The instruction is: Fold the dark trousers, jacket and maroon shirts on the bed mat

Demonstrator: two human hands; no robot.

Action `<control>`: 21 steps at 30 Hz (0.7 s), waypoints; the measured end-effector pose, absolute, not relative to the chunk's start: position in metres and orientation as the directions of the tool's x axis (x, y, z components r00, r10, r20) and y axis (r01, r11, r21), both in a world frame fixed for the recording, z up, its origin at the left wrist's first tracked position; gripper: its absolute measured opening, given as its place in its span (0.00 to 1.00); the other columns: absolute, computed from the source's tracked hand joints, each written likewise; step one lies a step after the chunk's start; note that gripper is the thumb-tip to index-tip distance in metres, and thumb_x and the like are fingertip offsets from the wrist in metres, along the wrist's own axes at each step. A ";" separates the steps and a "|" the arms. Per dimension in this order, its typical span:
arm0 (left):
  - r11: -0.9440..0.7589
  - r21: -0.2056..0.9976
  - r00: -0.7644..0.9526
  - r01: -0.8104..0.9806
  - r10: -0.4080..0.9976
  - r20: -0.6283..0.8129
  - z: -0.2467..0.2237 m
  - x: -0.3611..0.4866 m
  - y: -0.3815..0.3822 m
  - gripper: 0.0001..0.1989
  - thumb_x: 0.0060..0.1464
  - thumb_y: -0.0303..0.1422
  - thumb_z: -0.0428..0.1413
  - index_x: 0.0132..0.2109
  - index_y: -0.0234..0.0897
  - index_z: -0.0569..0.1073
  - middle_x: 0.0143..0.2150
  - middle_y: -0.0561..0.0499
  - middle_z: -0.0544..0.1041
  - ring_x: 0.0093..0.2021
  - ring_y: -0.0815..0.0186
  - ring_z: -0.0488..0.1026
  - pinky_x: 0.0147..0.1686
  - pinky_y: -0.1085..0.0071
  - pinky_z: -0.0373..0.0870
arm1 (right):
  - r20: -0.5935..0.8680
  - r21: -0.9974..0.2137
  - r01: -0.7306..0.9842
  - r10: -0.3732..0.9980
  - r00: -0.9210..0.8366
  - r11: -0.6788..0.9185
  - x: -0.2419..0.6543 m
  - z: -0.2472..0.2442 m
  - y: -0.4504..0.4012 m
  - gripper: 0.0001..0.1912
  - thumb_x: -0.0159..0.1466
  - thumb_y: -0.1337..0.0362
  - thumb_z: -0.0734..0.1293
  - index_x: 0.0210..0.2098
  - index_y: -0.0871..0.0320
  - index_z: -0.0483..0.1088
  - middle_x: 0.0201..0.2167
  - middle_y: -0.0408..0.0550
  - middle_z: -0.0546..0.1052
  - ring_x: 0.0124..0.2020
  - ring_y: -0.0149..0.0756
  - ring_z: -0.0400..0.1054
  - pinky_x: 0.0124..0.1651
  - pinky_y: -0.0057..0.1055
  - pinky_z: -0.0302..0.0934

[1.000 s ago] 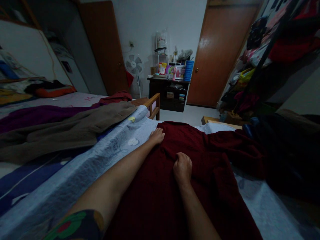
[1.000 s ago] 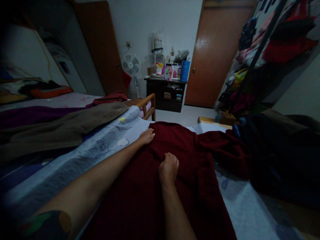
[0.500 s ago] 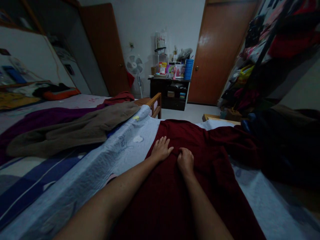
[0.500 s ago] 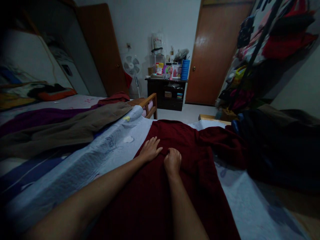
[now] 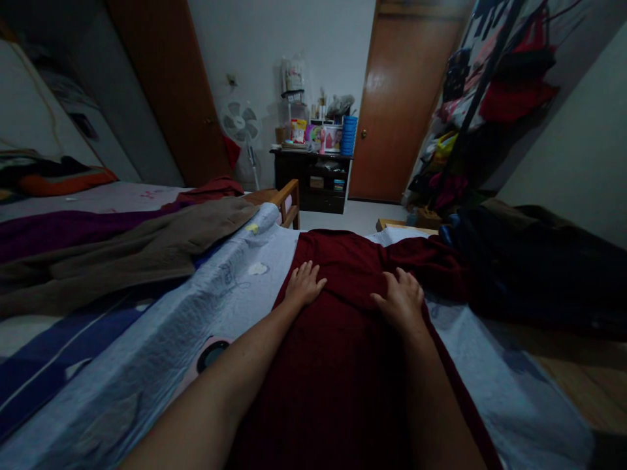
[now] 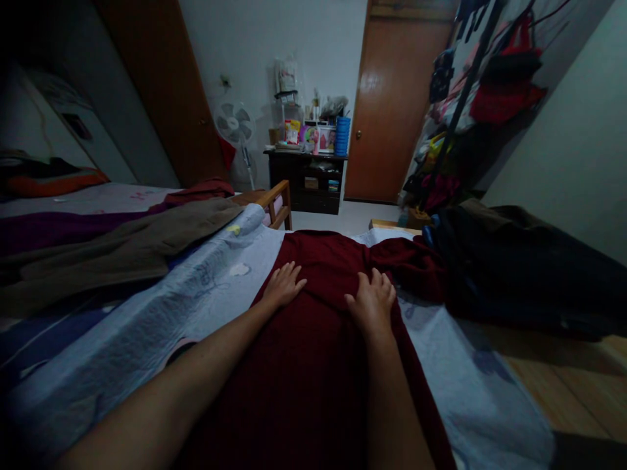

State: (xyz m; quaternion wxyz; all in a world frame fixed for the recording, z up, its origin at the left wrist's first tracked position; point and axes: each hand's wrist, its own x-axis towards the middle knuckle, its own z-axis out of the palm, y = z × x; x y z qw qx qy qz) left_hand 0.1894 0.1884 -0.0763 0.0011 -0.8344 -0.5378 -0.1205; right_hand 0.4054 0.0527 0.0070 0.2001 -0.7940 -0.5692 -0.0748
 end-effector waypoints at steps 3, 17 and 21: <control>-0.429 0.129 0.397 0.894 0.892 0.214 -0.076 0.189 0.188 0.32 0.63 0.50 0.40 0.65 0.35 0.59 0.69 0.41 0.55 0.69 0.54 0.50 0.65 0.56 0.47 | 0.333 -0.177 0.909 0.846 0.417 -0.378 0.417 0.005 0.023 0.39 0.51 0.55 0.72 0.59 0.57 0.61 0.65 0.63 0.52 0.64 0.63 0.46 0.58 0.57 0.47; -0.436 0.157 0.397 0.886 0.889 0.227 -0.078 0.189 0.189 0.31 0.63 0.49 0.41 0.65 0.34 0.60 0.69 0.38 0.56 0.68 0.52 0.51 0.64 0.55 0.46 | 0.216 -0.939 0.336 0.643 0.735 -0.069 0.438 0.022 0.003 0.33 0.48 0.65 0.63 0.55 0.60 0.65 0.44 0.53 0.76 0.43 0.44 0.71 0.47 0.38 0.65; -0.438 0.181 0.398 0.880 0.891 0.220 -0.079 0.189 0.190 0.31 0.62 0.48 0.42 0.65 0.33 0.60 0.69 0.37 0.55 0.68 0.51 0.50 0.64 0.54 0.46 | 0.041 -0.979 -0.121 0.740 0.671 0.163 0.419 0.035 0.000 0.30 0.46 0.66 0.65 0.51 0.56 0.68 0.40 0.46 0.78 0.36 0.37 0.73 0.40 0.32 0.67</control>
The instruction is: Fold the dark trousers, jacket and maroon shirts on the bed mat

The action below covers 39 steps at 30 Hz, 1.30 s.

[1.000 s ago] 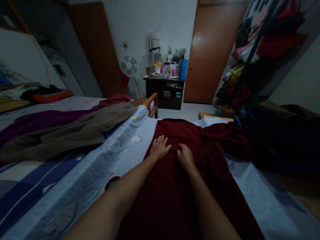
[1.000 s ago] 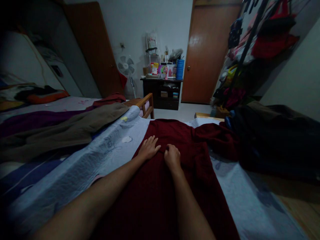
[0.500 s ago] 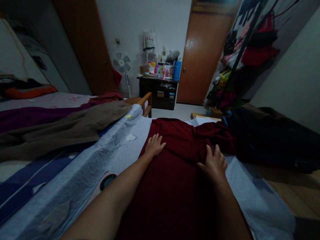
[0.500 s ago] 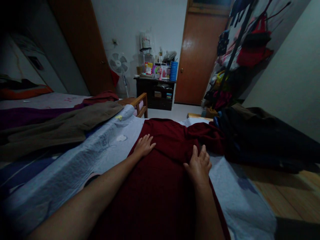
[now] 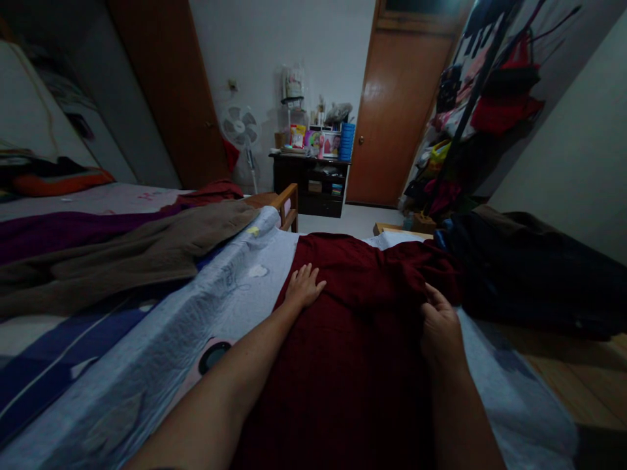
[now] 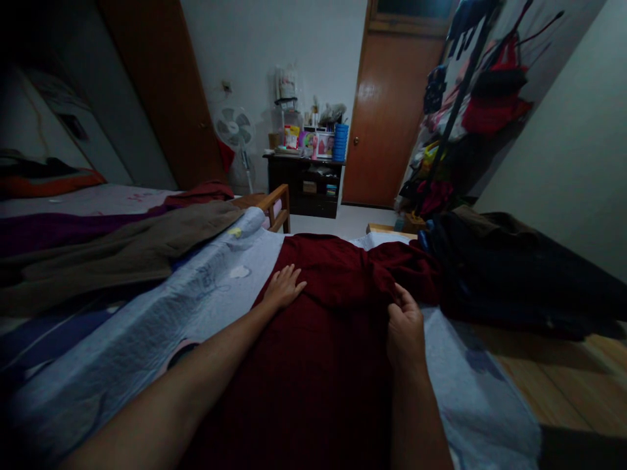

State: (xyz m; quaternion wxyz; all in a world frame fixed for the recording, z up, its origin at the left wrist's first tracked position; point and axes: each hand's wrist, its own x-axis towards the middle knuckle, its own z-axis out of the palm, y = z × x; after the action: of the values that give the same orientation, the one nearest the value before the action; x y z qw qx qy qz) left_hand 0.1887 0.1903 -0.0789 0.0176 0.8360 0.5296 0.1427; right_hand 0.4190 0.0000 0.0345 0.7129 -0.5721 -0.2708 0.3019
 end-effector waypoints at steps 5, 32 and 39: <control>-0.441 0.242 0.391 0.864 0.892 0.229 -0.082 0.189 0.192 0.31 0.62 0.48 0.44 0.65 0.34 0.61 0.69 0.38 0.55 0.69 0.51 0.49 0.65 0.54 0.43 | -0.048 -0.960 -0.273 0.931 0.363 0.057 0.394 0.039 -0.013 0.23 0.48 0.63 0.70 0.45 0.55 0.72 0.31 0.43 0.79 0.27 0.35 0.72 0.33 0.30 0.66; 0.120 0.904 0.168 0.411 0.964 -0.205 -0.031 0.160 0.182 0.24 0.43 0.29 0.63 0.49 0.33 0.73 0.48 0.43 0.78 0.47 0.58 0.74 0.42 0.69 0.68 | -0.104 -0.937 0.330 0.810 -0.577 0.115 0.337 0.024 -0.025 0.23 0.53 0.69 0.64 0.49 0.57 0.71 0.44 0.46 0.77 0.42 0.36 0.70 0.45 0.30 0.63; 0.073 0.912 0.154 0.405 0.977 -0.147 -0.043 0.159 0.171 0.10 0.50 0.28 0.57 0.41 0.33 0.76 0.41 0.45 0.80 0.41 0.60 0.76 0.41 0.68 0.70 | 0.071 -0.832 0.552 0.997 0.012 0.053 0.363 0.006 0.043 0.09 0.59 0.66 0.62 0.36 0.59 0.72 0.33 0.46 0.77 0.34 0.34 0.69 0.37 0.28 0.60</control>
State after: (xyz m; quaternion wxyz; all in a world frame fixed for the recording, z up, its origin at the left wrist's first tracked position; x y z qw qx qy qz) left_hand 0.1595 0.1715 -0.0434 0.4590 0.6052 0.5708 0.3118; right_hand 0.3626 0.0433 0.0064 0.3587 -0.6144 -0.6306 0.3101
